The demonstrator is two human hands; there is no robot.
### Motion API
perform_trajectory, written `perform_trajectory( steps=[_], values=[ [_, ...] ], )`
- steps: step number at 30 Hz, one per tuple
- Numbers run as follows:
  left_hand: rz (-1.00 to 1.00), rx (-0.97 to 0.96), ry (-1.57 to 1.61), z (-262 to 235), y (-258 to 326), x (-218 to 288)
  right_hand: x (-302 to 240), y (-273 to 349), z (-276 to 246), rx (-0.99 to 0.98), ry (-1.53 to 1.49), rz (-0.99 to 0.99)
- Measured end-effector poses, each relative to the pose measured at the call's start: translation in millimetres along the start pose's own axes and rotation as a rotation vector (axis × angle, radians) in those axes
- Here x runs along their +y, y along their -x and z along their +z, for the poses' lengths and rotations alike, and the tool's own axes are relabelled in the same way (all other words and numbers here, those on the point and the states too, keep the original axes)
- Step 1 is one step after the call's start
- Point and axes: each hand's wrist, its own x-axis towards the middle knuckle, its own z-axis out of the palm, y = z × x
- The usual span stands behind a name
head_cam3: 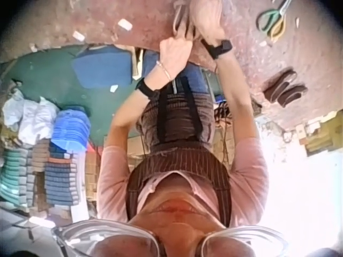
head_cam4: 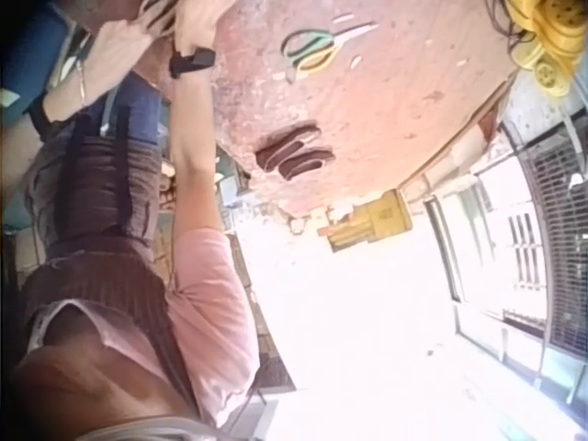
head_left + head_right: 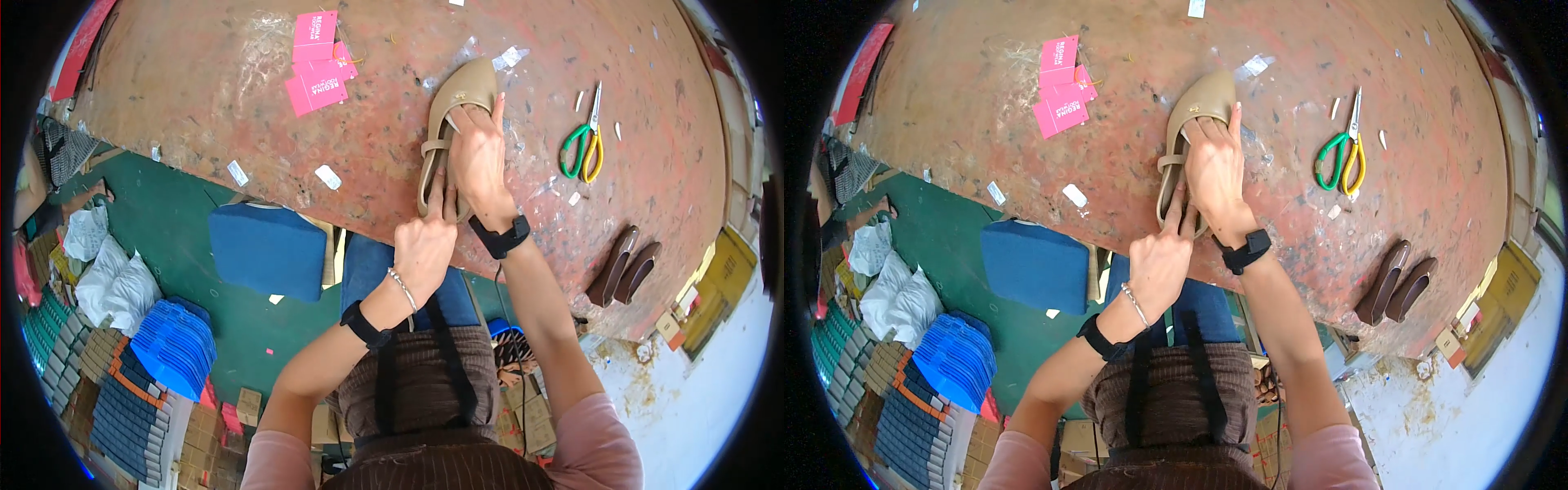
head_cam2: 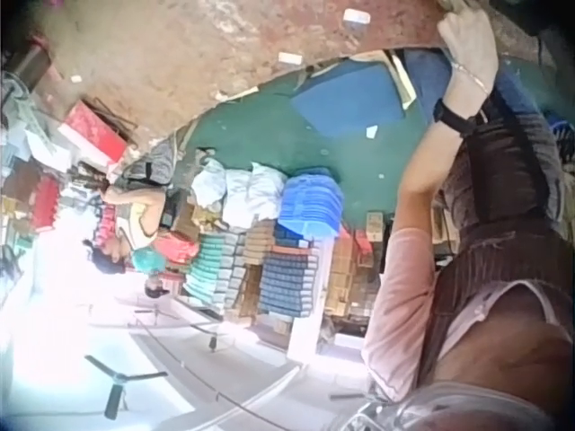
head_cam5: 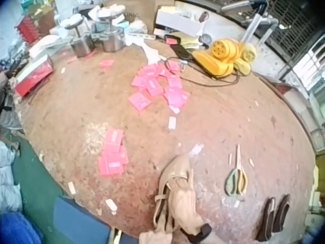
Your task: The recorder is trimming shoe insoles and placing them inside finished shoe uppers as part of the manufacturing process.
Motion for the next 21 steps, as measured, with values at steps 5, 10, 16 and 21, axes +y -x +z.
perform_trajectory(
  steps=[5,10,16,21],
  values=[
    [-0.017,-0.006,0.018,6.0,1.6,-3.4,-7.2,38.3,18.8,0.343,0.101,-0.043],
    [0.000,0.019,0.044,6.5,1.0,-2.4,-2.4,16.5,6.3,0.182,0.039,0.008],
    [-0.091,0.030,0.177,13.4,5.7,-3.5,-28.7,80.5,16.2,0.013,0.029,0.079],
    [-0.026,0.003,0.079,19.4,-1.0,4.1,-11.5,27.4,4.1,0.032,0.139,0.049]
  ],
)
